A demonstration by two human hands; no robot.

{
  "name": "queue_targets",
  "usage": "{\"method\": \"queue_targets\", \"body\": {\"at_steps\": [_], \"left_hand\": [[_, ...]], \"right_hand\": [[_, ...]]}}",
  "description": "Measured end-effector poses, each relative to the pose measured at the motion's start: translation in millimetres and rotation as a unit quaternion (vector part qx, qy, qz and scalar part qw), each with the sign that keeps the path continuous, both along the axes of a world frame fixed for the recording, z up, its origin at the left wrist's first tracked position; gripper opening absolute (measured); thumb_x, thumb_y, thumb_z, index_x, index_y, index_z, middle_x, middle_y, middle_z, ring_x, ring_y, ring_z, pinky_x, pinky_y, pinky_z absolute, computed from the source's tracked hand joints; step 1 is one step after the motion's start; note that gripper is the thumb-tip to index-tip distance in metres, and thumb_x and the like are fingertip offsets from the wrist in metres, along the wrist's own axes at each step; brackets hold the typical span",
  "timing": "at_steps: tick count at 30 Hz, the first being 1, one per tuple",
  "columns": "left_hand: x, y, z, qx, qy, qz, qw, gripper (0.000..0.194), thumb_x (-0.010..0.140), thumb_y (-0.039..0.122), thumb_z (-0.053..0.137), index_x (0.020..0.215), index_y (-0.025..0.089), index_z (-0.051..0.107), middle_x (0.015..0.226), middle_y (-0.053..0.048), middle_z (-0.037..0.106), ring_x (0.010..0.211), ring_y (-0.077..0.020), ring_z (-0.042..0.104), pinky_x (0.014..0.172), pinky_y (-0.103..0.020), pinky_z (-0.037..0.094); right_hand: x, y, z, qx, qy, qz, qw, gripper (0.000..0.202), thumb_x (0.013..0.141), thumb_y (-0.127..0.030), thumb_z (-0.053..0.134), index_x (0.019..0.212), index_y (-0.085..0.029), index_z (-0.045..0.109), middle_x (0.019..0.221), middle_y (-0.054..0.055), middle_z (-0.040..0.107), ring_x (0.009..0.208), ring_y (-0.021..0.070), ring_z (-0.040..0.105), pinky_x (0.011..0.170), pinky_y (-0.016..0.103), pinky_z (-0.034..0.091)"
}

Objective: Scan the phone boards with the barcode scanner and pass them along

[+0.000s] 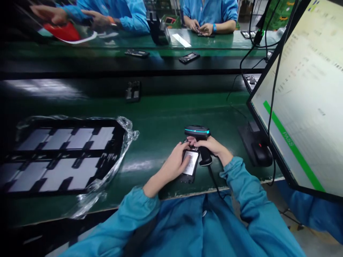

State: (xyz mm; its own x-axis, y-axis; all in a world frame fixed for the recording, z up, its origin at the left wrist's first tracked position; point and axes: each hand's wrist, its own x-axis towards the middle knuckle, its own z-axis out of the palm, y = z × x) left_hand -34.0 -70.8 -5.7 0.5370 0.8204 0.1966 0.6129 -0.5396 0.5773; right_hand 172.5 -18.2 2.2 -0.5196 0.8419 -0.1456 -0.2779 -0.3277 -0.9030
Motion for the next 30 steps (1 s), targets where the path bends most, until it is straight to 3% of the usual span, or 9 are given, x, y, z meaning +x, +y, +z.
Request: {"method": "queue_targets", "body": {"at_steps": [3, 5, 9, 11, 15, 17, 20, 27, 30], "left_hand": [[2, 0, -1.3, 0.011, -0.001, 0.005, 1.0, 0.052, 0.095, 0.024, 0.043, 0.144, 0.011, 0.033, 0.119, -0.015, 0.059, 0.118, -0.0257, 0.053, 0.117, -0.056, 0.03], [5, 0, -0.9, 0.016, 0.021, 0.013, 1.0, 0.047, 0.094, 0.029, 0.047, 0.137, 0.01, 0.043, 0.105, -0.012, 0.059, 0.109, -0.0272, 0.053, 0.111, -0.057, 0.034], [5, -4, 3.9, 0.021, 0.09, 0.013, 0.996, 0.033, 0.094, 0.041, 0.051, 0.108, 0.013, 0.063, 0.098, -0.012, 0.058, 0.099, -0.029, 0.049, 0.094, -0.054, 0.044], [3, -8, 7.4, 0.028, 0.111, 0.017, 0.993, 0.035, 0.094, 0.044, 0.052, 0.106, 0.015, 0.066, 0.098, -0.012, 0.059, 0.099, -0.0294, 0.049, 0.091, -0.053, 0.044], [-3, -18, 10.4, 0.044, 0.116, 0.055, 0.991, 0.036, 0.093, 0.042, 0.055, 0.119, 0.019, 0.064, 0.118, -0.015, 0.056, 0.125, -0.0354, 0.042, 0.107, -0.061, 0.033], [-4, -25, 8.5, 0.029, 0.115, 0.067, 0.991, 0.038, 0.092, 0.04, 0.057, 0.125, 0.022, 0.062, 0.14, -0.016, 0.045, 0.142, -0.0401, 0.025, 0.112, -0.067, 0.024], [-3, -35, 4.0, -0.009, 0.114, 0.081, 0.99, 0.041, 0.092, 0.037, 0.056, 0.132, 0.026, 0.058, 0.157, -0.014, 0.024, 0.15, -0.0427, 0.007, 0.113, -0.07, 0.02], [27, -43, -2.0, -0.044, 0.086, 0.135, 0.986, 0.075, 0.079, 0.049, 0.071, 0.141, 0.019, 0.041, 0.159, -0.02, 0.023, 0.151, -0.0429, 0.007, 0.116, -0.069, 0.016], [30, -42, -6.6, -0.067, 0.06, 0.149, 0.985, 0.069, 0.078, 0.037, 0.071, 0.138, 0.018, 0.043, 0.159, -0.019, 0.024, 0.151, -0.0423, 0.009, 0.116, -0.068, 0.018]], "right_hand": [[-4, 6, -4.5, -0.043, 0.011, 0.016, 0.999, 0.031, 0.07, -0.022, 0.074, 0.1, -0.016, 0.076, 0.127, 0.01, 0.068, 0.125, 0.0294, 0.057, 0.111, 0.045, 0.038], [-6, 6, -6.3, -0.055, 0.011, 0.024, 0.998, 0.039, 0.069, -0.02, 0.075, 0.107, -0.018, 0.075, 0.126, 0.008, 0.069, 0.126, 0.0289, 0.056, 0.111, 0.045, 0.037], [-9, 7, -6.6, -0.012, -0.009, 0.04, 0.999, 0.02, 0.068, -0.021, 0.073, 0.087, -0.016, 0.076, 0.104, 0.005, 0.074, 0.123, 0.029, 0.056, 0.111, 0.042, 0.035], [-9, 8, -4.8, -0.003, -0.024, 0.043, 0.999, 0.013, 0.068, -0.022, 0.073, 0.08, -0.015, 0.075, 0.094, 0.004, 0.073, 0.121, 0.0289, 0.056, 0.109, 0.041, 0.035], [-10, 7, -0.6, -0.001, -0.036, 0.041, 0.999, 0.013, 0.067, -0.023, 0.073, 0.078, -0.015, 0.073, 0.092, 0.005, 0.071, 0.116, 0.0285, 0.057, 0.104, 0.04, 0.039], [-10, 6, 0.2, -0.004, -0.035, 0.038, 0.999, 0.014, 0.066, -0.023, 0.073, 0.077, -0.015, 0.073, 0.093, 0.006, 0.071, 0.114, 0.0285, 0.058, 0.102, 0.039, 0.04], [-10, 4, -0.6, -0.01, -0.041, 0.038, 0.998, 0.013, 0.066, -0.023, 0.072, 0.076, -0.015, 0.073, 0.095, 0.007, 0.071, 0.117, 0.0288, 0.056, 0.102, 0.038, 0.04], [-12, 2, -3.3, 0.0, -0.039, 0.031, 0.999, 0.017, 0.065, -0.025, 0.072, 0.079, -0.016, 0.071, 0.091, 0.005, 0.069, 0.102, 0.0248, 0.06, 0.09, 0.035, 0.048], [-13, 2, -2.9, 0.01, -0.042, 0.035, 0.998, 0.016, 0.064, -0.024, 0.071, 0.078, -0.015, 0.07, 0.086, 0.004, 0.068, 0.092, 0.0224, 0.062, 0.087, 0.034, 0.048]]}}
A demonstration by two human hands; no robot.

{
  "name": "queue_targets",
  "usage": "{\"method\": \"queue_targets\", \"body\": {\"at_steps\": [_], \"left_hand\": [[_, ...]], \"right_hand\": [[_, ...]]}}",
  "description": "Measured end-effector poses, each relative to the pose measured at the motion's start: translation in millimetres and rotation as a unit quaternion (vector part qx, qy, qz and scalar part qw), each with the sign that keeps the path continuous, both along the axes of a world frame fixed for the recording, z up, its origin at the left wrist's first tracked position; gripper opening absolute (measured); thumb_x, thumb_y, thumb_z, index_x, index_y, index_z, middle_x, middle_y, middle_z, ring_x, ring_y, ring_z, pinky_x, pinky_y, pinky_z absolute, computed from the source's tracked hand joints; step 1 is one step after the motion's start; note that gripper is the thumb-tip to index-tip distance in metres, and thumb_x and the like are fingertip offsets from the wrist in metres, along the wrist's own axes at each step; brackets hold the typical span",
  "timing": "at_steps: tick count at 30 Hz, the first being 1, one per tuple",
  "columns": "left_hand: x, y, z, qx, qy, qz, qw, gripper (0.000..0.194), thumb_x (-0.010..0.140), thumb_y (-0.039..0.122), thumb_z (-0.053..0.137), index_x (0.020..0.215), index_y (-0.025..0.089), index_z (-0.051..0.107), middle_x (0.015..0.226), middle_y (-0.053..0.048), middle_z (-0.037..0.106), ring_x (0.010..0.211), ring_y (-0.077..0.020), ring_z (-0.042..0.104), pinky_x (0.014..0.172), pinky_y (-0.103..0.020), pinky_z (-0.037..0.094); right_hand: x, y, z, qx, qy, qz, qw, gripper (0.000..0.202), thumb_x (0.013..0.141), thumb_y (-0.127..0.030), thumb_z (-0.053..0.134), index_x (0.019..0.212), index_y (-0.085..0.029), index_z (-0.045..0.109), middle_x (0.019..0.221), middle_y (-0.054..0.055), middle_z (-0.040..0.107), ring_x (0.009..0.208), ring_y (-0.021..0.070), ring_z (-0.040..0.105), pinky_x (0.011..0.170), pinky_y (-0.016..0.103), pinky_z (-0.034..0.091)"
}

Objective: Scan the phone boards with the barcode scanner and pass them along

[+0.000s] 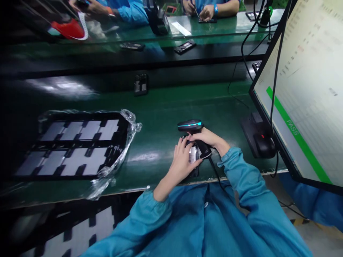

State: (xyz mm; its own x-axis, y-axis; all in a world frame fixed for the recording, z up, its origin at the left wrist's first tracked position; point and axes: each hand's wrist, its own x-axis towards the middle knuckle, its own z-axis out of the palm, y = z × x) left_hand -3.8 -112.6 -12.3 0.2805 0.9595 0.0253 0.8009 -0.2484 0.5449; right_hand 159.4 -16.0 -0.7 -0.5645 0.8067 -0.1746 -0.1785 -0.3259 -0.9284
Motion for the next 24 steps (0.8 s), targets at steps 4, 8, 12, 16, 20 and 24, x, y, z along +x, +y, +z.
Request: {"method": "queue_targets", "body": {"at_steps": [4, 8, 12, 16, 20, 24], "left_hand": [[-16, 3, 0.7, -0.032, -0.058, -0.012, 0.998, 0.06, 0.073, 0.016, 0.065, 0.131, 0.017, 0.048, 0.159, -0.018, 0.019, 0.151, -0.0377, 0.012, 0.119, -0.058, 0.023], [-31, 17, 15.2, -0.066, -0.098, -0.028, 0.993, 0.057, 0.067, 0.013, 0.065, 0.123, 0.019, 0.054, 0.152, -0.016, 0.028, 0.146, -0.0335, 0.027, 0.118, -0.052, 0.029], [-48, 31, 22.8, -0.095, -0.179, 0.01, 0.979, 0.046, 0.062, 0.012, 0.061, 0.106, 0.02, 0.055, 0.132, -0.012, 0.05, 0.127, -0.0291, 0.05, 0.109, -0.05, 0.039], [-67, 18, 7.8, -0.035, -0.385, 0.142, 0.911, 0.033, 0.068, 0.012, 0.05, 0.099, 0.021, 0.046, 0.111, -0.009, 0.063, 0.112, -0.023, 0.059, 0.102, -0.045, 0.043], [-71, -5, -4.2, 0.1, -0.341, 0.215, 0.91, 0.004, 0.088, 0.025, 0.047, 0.088, 0.021, 0.047, 0.084, -0.002, 0.053, 0.082, -0.0168, 0.056, 0.08, -0.032, 0.044], [-59, 14, 9.5, 0.214, -0.135, 0.094, 0.963, 0.029, 0.097, 0.038, 0.042, 0.074, 0.021, 0.042, 0.072, 0.001, 0.042, 0.068, -0.0157, 0.043, 0.067, -0.029, 0.037]], "right_hand": [[-1, 1, 0.1, 0.017, -0.006, 0.008, 1.0, 0.015, 0.065, -0.023, 0.07, 0.076, -0.014, 0.071, 0.082, 0.004, 0.068, 0.083, 0.0204, 0.061, 0.082, 0.033, 0.048], [-3, 1, -0.8, 0.028, -0.011, 0.013, 0.999, 0.015, 0.064, -0.022, 0.069, 0.076, -0.014, 0.071, 0.08, 0.003, 0.068, 0.081, 0.0205, 0.06, 0.08, 0.033, 0.047], [-4, 1, -1.8, 0.035, -0.018, 0.012, 0.999, 0.015, 0.062, -0.022, 0.069, 0.075, -0.014, 0.071, 0.079, 0.003, 0.068, 0.081, 0.0205, 0.059, 0.079, 0.032, 0.047], [-5, 1, -1.8, 0.035, -0.024, 0.007, 0.999, 0.015, 0.062, -0.02, 0.069, 0.075, -0.014, 0.071, 0.078, 0.003, 0.068, 0.079, 0.0202, 0.059, 0.077, 0.032, 0.046], [-4, 0, -0.9, 0.032, -0.028, 0.004, 0.999, 0.016, 0.061, -0.021, 0.069, 0.075, -0.013, 0.072, 0.078, 0.004, 0.068, 0.078, 0.0202, 0.059, 0.076, 0.031, 0.046], [-4, -1, -0.1, 0.034, -0.031, 0.005, 0.999, 0.017, 0.061, -0.021, 0.069, 0.076, -0.014, 0.071, 0.078, 0.003, 0.068, 0.08, 0.0204, 0.059, 0.078, 0.031, 0.047]]}}
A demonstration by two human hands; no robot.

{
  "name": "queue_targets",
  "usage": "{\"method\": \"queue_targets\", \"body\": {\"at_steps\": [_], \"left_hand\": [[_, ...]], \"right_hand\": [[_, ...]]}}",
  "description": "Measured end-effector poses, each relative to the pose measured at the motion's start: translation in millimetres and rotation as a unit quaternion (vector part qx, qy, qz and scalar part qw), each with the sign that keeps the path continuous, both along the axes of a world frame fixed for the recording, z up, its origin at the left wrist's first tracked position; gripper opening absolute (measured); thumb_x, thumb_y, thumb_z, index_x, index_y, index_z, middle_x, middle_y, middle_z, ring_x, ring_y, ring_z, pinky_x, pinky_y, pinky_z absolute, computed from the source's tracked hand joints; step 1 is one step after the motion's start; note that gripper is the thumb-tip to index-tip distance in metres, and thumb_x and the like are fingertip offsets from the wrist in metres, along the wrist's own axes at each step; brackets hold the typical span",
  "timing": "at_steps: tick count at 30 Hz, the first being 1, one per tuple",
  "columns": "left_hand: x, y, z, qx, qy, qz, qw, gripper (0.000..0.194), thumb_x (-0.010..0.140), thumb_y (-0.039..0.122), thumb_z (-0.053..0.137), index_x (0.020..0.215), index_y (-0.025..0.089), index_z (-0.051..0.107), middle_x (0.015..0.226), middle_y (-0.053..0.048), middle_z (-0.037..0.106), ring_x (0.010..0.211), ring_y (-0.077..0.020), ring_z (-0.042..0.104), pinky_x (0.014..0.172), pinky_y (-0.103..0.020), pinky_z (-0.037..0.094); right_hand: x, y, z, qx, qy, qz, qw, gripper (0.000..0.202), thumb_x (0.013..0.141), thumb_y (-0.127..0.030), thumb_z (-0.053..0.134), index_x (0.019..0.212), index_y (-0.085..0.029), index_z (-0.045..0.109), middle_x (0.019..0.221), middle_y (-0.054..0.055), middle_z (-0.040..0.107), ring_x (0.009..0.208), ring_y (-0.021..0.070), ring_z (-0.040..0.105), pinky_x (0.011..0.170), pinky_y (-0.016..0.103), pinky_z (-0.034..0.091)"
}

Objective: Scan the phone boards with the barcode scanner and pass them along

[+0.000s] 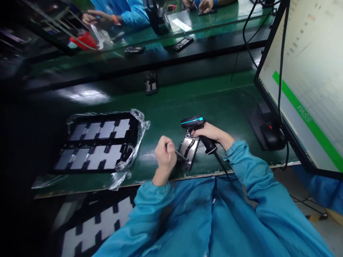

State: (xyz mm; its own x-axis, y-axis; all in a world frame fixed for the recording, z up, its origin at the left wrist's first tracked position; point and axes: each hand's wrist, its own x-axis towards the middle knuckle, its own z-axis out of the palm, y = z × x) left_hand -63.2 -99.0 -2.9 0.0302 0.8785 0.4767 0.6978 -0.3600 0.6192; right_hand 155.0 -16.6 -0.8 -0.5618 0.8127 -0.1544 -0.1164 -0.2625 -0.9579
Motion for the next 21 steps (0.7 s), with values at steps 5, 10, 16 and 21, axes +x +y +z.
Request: {"method": "queue_targets", "body": {"at_steps": [5, 10, 16, 21], "left_hand": [[11, 44, 16.3, -0.091, 0.217, -0.237, 0.943, 0.036, 0.091, 0.054, 0.055, 0.084, 0.019, 0.057, 0.085, -0.007, 0.057, 0.084, -0.0219, 0.055, 0.073, -0.031, 0.046], [-1, 41, 8.9, -0.164, 0.182, -0.34, 0.908, 0.038, 0.094, 0.048, 0.052, 0.117, 0.018, 0.06, 0.111, -0.013, 0.062, 0.108, -0.0272, 0.057, 0.097, -0.043, 0.048], [-21, -4, -9.2, -0.182, 0.158, -0.214, 0.947, 0.052, 0.094, 0.04, 0.054, 0.142, 0.022, 0.046, 0.156, -0.016, 0.035, 0.152, -0.0348, 0.013, 0.119, -0.063, 0.014], [13, -63, -14.4, -0.279, -0.014, -0.005, 0.96, 0.075, 0.095, 0.04, 0.047, 0.156, 0.014, 0.012, 0.16, -0.024, 0.02, 0.152, -0.0345, 0.014, 0.121, -0.058, 0.017]], "right_hand": [[0, -1, 1.1, 0.0, 0.01, 0.002, 1.0, 0.022, 0.063, -0.018, 0.068, 0.084, -0.013, 0.07, 0.083, 0.003, 0.069, 0.082, 0.0203, 0.061, 0.08, 0.032, 0.048], [-4, -2, -0.3, 0.008, 0.02, 0.02, 1.0, 0.018, 0.064, -0.018, 0.067, 0.081, -0.013, 0.07, 0.079, 0.003, 0.068, 0.078, 0.0193, 0.06, 0.075, 0.031, 0.049], [5, -2, 6.7, -0.007, -0.001, -0.002, 1.0, 0.017, 0.062, -0.018, 0.072, 0.079, -0.013, 0.072, 0.079, 0.003, 0.069, 0.081, 0.0208, 0.061, 0.082, 0.035, 0.048], [23, -64, 23.9, -0.054, 0.04, -0.204, 0.977, 0.022, 0.07, -0.022, 0.076, 0.092, -0.019, 0.074, 0.108, 0.005, 0.071, 0.107, 0.026, 0.061, 0.103, 0.042, 0.042]]}}
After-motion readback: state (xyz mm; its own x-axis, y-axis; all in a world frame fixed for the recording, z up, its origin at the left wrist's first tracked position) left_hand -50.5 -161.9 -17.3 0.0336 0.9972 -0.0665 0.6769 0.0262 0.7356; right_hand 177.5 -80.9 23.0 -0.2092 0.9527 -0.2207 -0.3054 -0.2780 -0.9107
